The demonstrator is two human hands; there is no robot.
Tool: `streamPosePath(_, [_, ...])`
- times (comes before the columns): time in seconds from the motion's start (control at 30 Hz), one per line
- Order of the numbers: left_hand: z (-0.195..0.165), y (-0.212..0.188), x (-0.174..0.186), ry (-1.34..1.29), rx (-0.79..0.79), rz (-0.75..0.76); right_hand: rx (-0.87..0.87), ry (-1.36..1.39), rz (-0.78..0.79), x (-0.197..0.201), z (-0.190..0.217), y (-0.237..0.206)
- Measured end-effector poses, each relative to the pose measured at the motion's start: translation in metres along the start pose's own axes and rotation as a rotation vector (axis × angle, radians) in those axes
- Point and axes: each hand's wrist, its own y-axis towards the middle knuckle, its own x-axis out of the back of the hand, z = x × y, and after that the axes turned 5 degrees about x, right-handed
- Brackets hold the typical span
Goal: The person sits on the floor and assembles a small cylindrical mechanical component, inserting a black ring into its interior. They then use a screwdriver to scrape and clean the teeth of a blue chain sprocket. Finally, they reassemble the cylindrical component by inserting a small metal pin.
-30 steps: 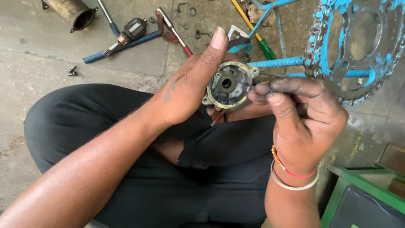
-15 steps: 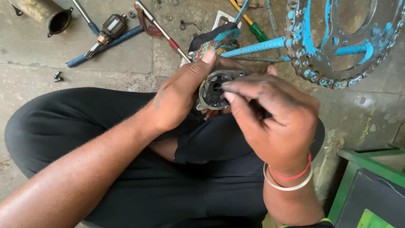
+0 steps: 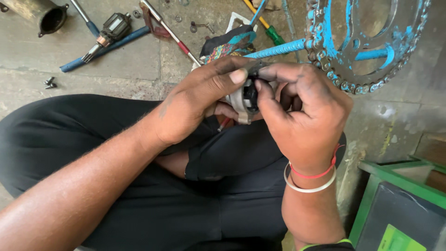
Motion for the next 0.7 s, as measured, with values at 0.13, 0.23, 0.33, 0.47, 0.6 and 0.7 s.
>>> streamPosePath(0.13, [-0.001, 0.0, -0.004, 0.063, -0.017, -0.011, 0.042, -0.073, 0.032, 0.001, 0.002, 0.0])
streamPosePath(0.23, [0.0, -0.001, -0.005, 0.054, -0.014, -0.01, -0.002, -0.086, 0.065, 0.002, 0.005, -0.002])
streamPosePath(0.33, [0.003, -0.002, -0.004, 0.082, -0.015, -0.031, 0.001, -0.158, 0.109, 0.004, 0.007, -0.002])
streamPosePath(0.47, [0.01, 0.0, 0.0, 0.027, -0.041, -0.067, 0.086, -0.327, 0.23, 0.003, 0.014, 0.002])
streamPosePath(0.6, [0.016, 0.007, 0.009, -0.112, 0.004, -0.142, 0.061, -0.383, 0.29, -0.006, 0.026, -0.003])
streamPosePath(0.7, [0.019, 0.009, 0.013, -0.201, -0.03, -0.135, 0.057, -0.316, 0.255, -0.008, 0.024, -0.006])
